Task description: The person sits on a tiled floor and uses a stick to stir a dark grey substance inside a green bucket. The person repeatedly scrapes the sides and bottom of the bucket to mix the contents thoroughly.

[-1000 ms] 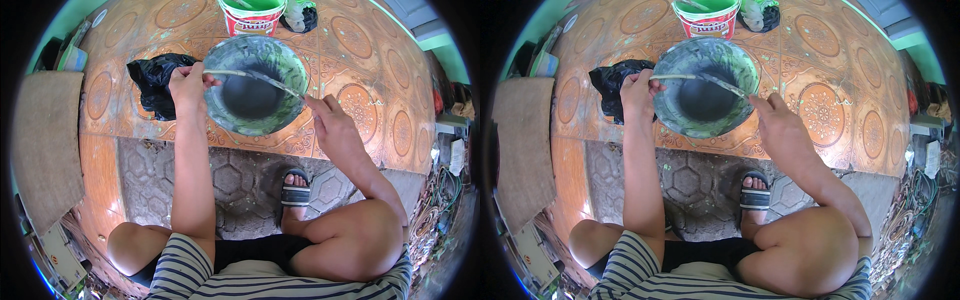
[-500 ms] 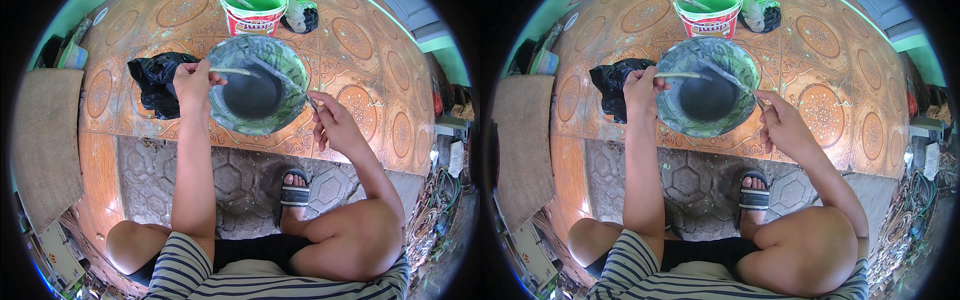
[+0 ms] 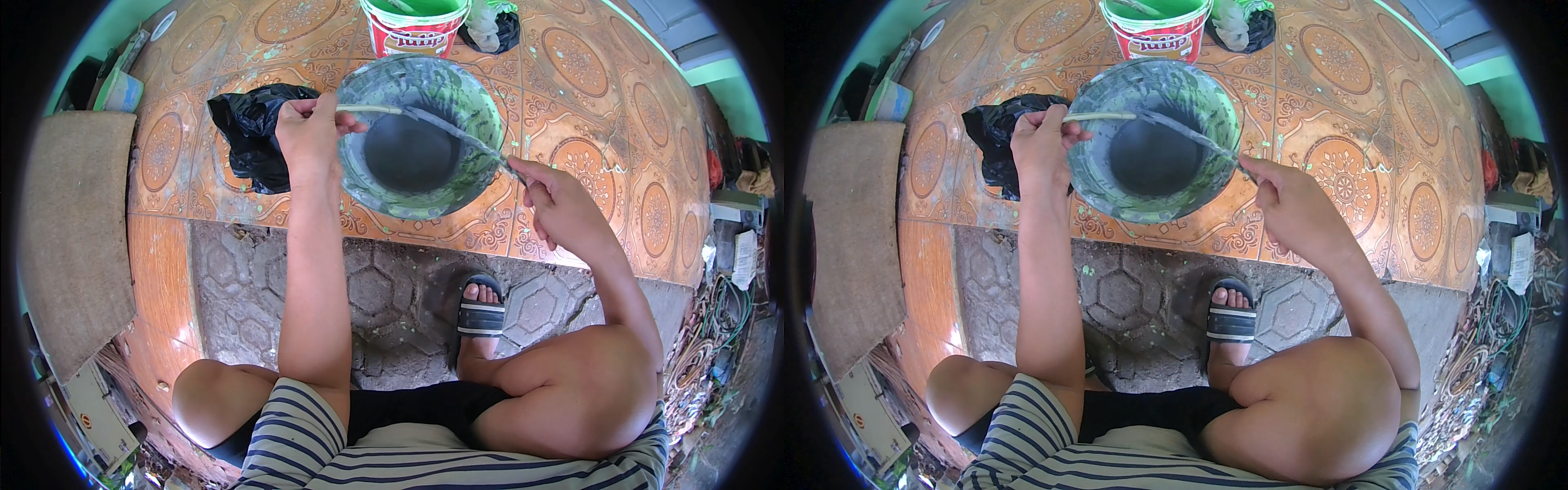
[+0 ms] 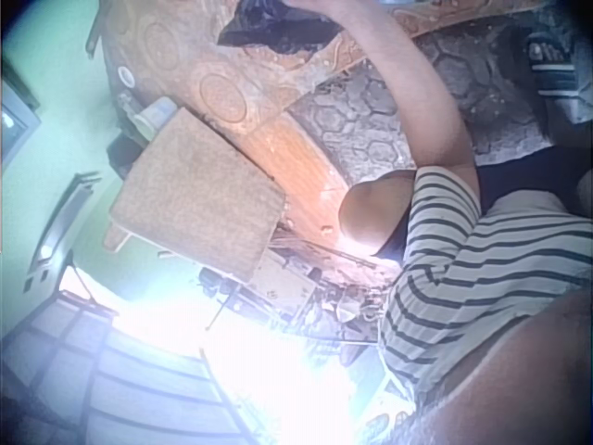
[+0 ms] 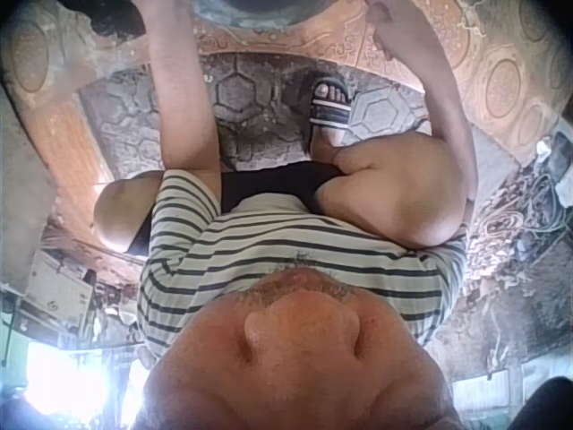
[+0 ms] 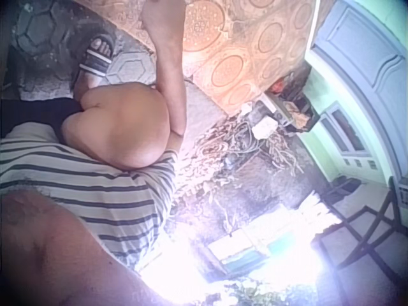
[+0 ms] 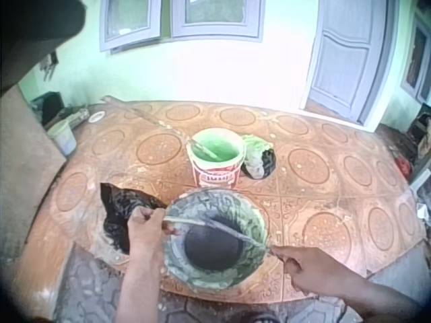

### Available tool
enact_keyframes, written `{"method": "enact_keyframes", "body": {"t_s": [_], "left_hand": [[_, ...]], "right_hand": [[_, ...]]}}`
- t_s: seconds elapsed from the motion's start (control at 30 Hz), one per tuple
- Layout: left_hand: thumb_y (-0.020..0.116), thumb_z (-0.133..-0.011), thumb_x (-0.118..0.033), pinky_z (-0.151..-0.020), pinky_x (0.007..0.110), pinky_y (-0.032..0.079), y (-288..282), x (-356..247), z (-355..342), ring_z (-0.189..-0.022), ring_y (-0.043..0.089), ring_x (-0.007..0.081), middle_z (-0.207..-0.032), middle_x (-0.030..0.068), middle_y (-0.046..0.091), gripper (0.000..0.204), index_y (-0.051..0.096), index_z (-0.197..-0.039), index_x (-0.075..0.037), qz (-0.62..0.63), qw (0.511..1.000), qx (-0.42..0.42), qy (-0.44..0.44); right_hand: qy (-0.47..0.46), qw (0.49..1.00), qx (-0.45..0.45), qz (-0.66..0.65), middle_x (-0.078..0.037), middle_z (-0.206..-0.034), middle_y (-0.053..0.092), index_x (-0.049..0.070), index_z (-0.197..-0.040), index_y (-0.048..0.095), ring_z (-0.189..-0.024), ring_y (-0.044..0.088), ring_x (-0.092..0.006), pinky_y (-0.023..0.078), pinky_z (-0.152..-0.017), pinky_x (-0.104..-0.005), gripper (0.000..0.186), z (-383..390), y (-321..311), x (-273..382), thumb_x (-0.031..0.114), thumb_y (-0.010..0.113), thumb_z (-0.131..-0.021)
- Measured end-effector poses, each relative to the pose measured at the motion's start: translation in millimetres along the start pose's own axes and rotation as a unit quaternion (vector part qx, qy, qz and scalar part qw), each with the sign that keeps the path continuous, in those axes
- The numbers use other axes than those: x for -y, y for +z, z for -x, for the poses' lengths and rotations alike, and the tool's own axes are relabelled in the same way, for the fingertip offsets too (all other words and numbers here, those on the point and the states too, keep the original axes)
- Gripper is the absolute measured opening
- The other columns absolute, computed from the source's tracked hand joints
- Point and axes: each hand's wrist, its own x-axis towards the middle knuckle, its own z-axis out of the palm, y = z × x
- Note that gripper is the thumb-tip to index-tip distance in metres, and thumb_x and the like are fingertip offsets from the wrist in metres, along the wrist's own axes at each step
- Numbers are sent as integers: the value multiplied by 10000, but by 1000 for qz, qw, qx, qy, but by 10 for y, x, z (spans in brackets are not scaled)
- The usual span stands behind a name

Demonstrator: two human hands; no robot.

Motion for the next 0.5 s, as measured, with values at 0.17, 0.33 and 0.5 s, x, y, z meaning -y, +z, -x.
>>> {"method": "enact_keyframes", "body": {"t_s": [0.17, 0.33, 0.5], "left_hand": [[674, -964, -2, -596, 390, 622, -61, -43, -31, -622, 614, 160, -830, 102, 617, 195, 486, -1017, 3, -16, 1000, 19, -5], [673, -962, 1, -591, 384, 613, 3, -11, 4, -615, 610, 160, -832, 101, 613, 196, 484, -1016, 0, -19, 1000, 19, -8], [672, -957, 1, -586, 378, 611, 13, 20, 2, -618, 617, 162, -831, 101, 612, 202, 481, -1023, 2, 7, 1000, 3, 7]], "right_hand": [[11, 999, -39, -25, -74, -800, 582, 36, -1524, 539, -520, 587, -132, 520, -492, -316, 494, -32, -95, -33, 77, 401, -1051], [1, 995, 1, -104, -89, -920, 567, 21, -1534, 510, -520, 576, -118, 509, -463, -306, 471, -45, 5, -18, 94, 399, -1082], [18, 998, 37, -51, -73, -945, 550, 19, -1522, 514, -527, 573, -115, 495, -438, -295, 453, -9, -4, -104, 92, 391, -1092]]}}
